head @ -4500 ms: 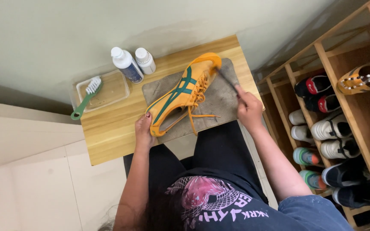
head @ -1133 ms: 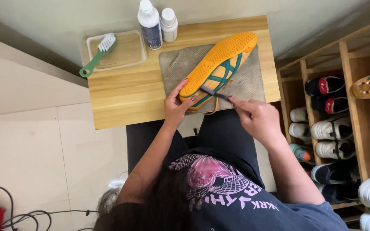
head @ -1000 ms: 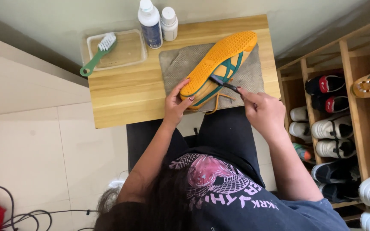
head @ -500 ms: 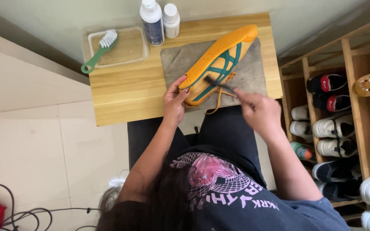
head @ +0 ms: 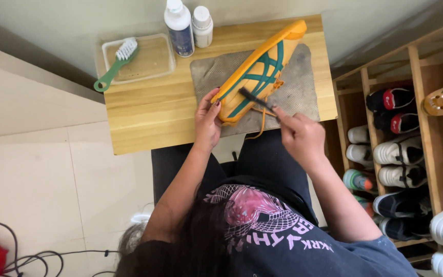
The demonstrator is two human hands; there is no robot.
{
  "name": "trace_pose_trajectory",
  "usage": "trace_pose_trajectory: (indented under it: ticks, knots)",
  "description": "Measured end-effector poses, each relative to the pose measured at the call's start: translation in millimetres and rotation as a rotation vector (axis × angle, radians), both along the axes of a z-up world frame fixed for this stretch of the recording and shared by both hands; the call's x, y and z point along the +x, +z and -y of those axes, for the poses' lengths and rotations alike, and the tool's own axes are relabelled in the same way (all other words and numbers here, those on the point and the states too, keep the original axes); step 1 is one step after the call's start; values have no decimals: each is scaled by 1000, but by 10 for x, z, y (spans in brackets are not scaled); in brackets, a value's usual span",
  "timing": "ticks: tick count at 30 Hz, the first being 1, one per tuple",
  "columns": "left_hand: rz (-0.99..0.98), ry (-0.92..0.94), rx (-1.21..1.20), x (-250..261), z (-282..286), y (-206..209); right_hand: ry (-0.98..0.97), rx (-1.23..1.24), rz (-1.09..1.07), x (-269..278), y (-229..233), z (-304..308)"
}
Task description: The person scrubs a yellow and green athletic shoe with a black brush, repeatedly dipping the brush into a container of liquid. The person rotates the shoe to clean different areas including the toe, sides, and heel.
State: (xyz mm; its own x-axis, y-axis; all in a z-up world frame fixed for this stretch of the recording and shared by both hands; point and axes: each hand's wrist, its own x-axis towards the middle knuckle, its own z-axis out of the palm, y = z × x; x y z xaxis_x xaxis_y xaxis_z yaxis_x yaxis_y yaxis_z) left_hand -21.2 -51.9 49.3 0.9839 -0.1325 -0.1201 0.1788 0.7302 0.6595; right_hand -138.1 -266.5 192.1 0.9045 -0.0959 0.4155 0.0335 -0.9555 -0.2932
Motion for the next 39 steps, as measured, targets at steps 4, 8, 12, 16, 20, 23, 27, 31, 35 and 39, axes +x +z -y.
trace_pose_trajectory:
  ticks: [4, 8, 12, 16, 20, 23, 27, 31, 35, 39]
  knots:
    - [-22, 2, 12, -36, 0, 155, -49, -5, 120, 111, -237, 188]
    - [-11, 40, 89, -26, 54, 214, 3, -21, 124, 42, -224, 72]
    - [3, 44, 194, 24, 55, 233, -15, 101, 169, 64, -346, 330]
    - [20, 12, 219, 67, -8, 365, -6, 166, 201, 98, -455, 325]
    - [52, -65, 221, 81, -41, 368, -4, 273, 210, 195, -522, 253]
    - [57, -81, 198, 73, -41, 379, 2, 324, 180, 180, -349, 188]
    - [-28, -91, 70, 194, -48, 108, 68, 376, 70, 115, -241, 167]
    - [-98, -134, -73, 264, -120, -159, 47, 383, 61, 205, -214, 210]
    - [-49, -91, -67, 235, -140, -159, 35, 429, 0, 224, -192, 158]
    - [60, -21, 48, 185, -71, -207, 92, 445, 19, 192, -140, 176]
